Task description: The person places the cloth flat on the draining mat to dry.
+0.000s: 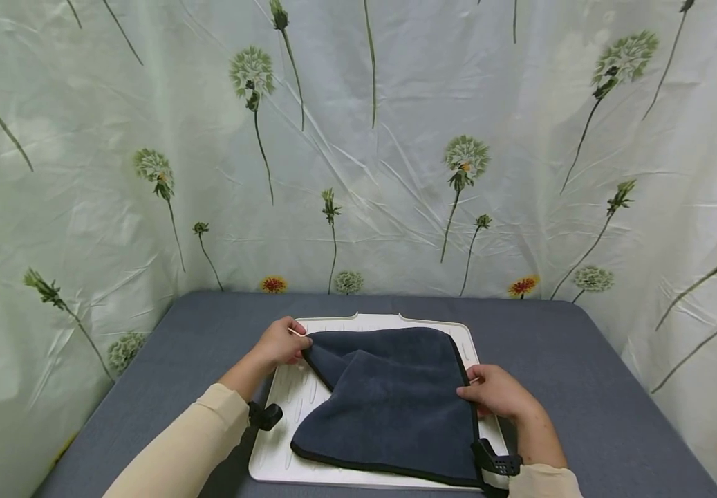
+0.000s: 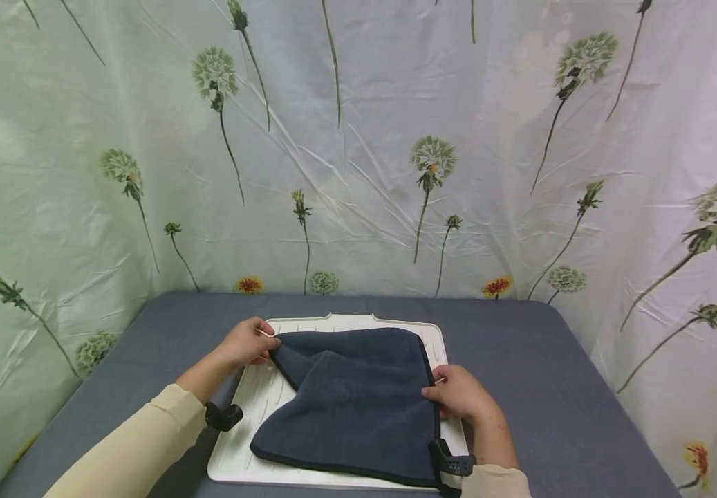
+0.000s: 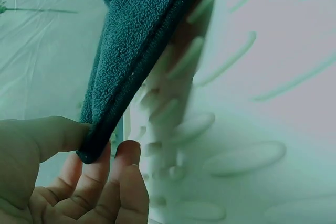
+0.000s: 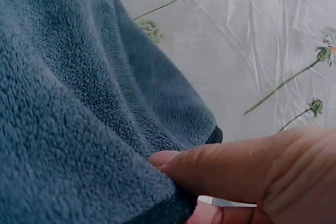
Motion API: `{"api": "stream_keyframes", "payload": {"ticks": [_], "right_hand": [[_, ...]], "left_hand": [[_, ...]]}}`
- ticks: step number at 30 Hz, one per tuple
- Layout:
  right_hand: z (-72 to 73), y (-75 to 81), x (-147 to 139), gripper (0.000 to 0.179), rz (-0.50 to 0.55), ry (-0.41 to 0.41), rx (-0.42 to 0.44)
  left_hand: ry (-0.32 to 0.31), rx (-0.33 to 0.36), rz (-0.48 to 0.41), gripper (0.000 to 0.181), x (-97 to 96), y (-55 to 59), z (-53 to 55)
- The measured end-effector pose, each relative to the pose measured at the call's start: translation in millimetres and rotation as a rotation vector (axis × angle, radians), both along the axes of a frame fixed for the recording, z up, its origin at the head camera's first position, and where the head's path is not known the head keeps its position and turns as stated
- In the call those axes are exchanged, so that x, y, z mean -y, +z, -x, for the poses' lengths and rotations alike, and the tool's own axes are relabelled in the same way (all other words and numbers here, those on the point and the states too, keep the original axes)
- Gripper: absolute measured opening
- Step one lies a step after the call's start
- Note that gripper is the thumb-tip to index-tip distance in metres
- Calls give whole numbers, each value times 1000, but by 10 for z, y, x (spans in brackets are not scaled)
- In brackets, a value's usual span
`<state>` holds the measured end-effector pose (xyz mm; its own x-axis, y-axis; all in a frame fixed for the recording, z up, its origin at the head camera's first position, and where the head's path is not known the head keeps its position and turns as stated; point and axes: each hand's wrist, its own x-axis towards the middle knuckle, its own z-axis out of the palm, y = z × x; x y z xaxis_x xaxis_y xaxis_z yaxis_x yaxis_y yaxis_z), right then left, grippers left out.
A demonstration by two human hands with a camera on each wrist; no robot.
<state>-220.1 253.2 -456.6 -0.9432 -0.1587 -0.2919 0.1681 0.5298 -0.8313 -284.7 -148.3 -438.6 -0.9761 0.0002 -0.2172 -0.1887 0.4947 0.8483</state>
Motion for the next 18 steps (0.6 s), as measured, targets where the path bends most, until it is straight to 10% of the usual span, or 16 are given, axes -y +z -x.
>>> {"api": "stream_keyframes", "payload": {"ticks": [18], "right_hand": [[-32,33,-37,16,-35,-38,53]], "left_hand": [[43,-34,-159,37,3,-132,148]]}}
